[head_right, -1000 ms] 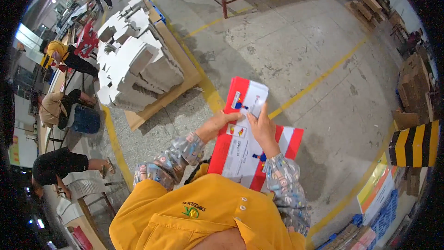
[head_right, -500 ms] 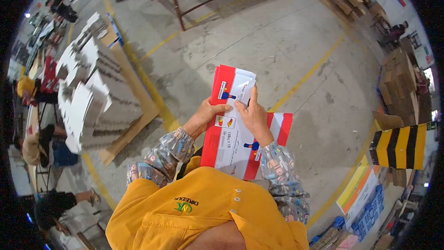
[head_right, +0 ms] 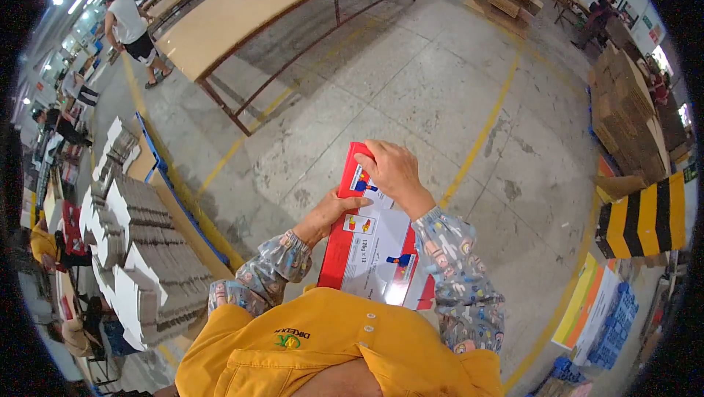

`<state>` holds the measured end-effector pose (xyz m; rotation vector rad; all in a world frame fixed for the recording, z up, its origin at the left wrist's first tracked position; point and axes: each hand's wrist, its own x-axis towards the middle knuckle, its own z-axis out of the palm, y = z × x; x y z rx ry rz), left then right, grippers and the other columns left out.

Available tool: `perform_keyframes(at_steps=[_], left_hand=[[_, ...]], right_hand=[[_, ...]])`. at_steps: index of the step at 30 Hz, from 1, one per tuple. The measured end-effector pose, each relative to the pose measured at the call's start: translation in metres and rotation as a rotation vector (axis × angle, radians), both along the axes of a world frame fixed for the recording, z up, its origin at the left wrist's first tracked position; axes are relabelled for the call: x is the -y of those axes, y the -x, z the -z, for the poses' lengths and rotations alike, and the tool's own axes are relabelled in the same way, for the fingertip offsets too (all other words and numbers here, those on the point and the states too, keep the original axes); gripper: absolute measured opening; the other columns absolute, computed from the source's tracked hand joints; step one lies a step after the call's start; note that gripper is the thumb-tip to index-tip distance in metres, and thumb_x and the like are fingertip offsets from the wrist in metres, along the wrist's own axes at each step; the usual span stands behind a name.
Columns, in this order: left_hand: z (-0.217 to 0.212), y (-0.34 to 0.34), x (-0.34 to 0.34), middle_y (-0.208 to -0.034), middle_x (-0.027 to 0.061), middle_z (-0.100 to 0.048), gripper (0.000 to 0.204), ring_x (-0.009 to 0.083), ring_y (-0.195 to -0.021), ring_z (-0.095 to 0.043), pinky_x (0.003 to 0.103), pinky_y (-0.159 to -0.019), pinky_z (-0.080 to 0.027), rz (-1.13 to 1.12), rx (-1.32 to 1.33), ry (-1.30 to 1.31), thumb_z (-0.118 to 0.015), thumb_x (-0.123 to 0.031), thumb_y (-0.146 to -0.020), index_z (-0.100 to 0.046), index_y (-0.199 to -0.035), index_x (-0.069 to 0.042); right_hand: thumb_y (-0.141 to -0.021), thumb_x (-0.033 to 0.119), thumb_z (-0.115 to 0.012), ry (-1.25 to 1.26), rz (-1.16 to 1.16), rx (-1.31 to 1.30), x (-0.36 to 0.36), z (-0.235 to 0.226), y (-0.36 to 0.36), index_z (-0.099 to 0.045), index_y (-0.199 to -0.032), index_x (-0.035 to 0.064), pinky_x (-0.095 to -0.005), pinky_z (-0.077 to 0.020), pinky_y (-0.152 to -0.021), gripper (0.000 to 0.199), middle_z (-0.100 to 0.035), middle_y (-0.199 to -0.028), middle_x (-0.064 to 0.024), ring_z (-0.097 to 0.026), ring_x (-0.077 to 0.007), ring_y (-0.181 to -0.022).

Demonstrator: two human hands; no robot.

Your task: The person is stacking and organizing flat-packed paper boxes on a table in a paper mill packaging area.

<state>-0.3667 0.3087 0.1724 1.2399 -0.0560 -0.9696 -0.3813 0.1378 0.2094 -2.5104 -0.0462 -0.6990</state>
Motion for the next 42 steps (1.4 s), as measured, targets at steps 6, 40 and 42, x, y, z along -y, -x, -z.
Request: perform_keyframes(at_steps=[6, 40, 42], left_hand=[[0.001, -0.056, 0.041, -0.088, 0.0065, -0.066, 0.03, 0.0168, -0.071, -0.065, 0.032, -0.063, -0.056, -0.129, 0.089, 0.013, -0.071, -0.006, -0.077, -0.059, -0.104, -0.002], [-0.031, -0.262, 0.261, -0.104, 0.0057, -0.065, 0.045, 0.0137, -0.089, -0.062, 0.028, -0.078, -0.052, -0.063, 0.245, 0.145, -0.075, -0.008, -0.077, -0.055, -0.116, -0.002], [-0.044, -0.267, 0.265, -0.103, 0.0054, -0.066, 0.044, 0.0124, -0.088, -0.062, 0.029, -0.077, -0.052, -0.13, 0.396, 0.087, -0.077, -0.007, -0.075, -0.056, -0.114, -0.002]], right_hand=[[-0.085, 0.032, -0.062, 0.001, -0.198, 0.045, 0.045, -0.002, -0.076, -0.066, -0.098, 0.006, -0.0426, -0.0491, -0.071, 0.03, -0.067, -0.091, -0.0119, -0.063, -0.0326, -0.083], [-0.081, 0.014, -0.073, -1.373, 0.017, 0.134, 0.234, 0.004, -0.233, -0.047, -0.115, 0.0014, -0.0272, -0.0477, -0.082, 0.045, -0.059, -0.106, -0.0084, -0.058, -0.0135, -0.092], [-0.079, 0.013, -0.075, -1.464, -0.111, 0.037, 0.248, -0.009, -0.244, -0.048, -0.115, 0.0015, -0.0277, -0.0478, -0.082, 0.046, -0.06, -0.107, -0.0076, -0.058, -0.0131, -0.092]])
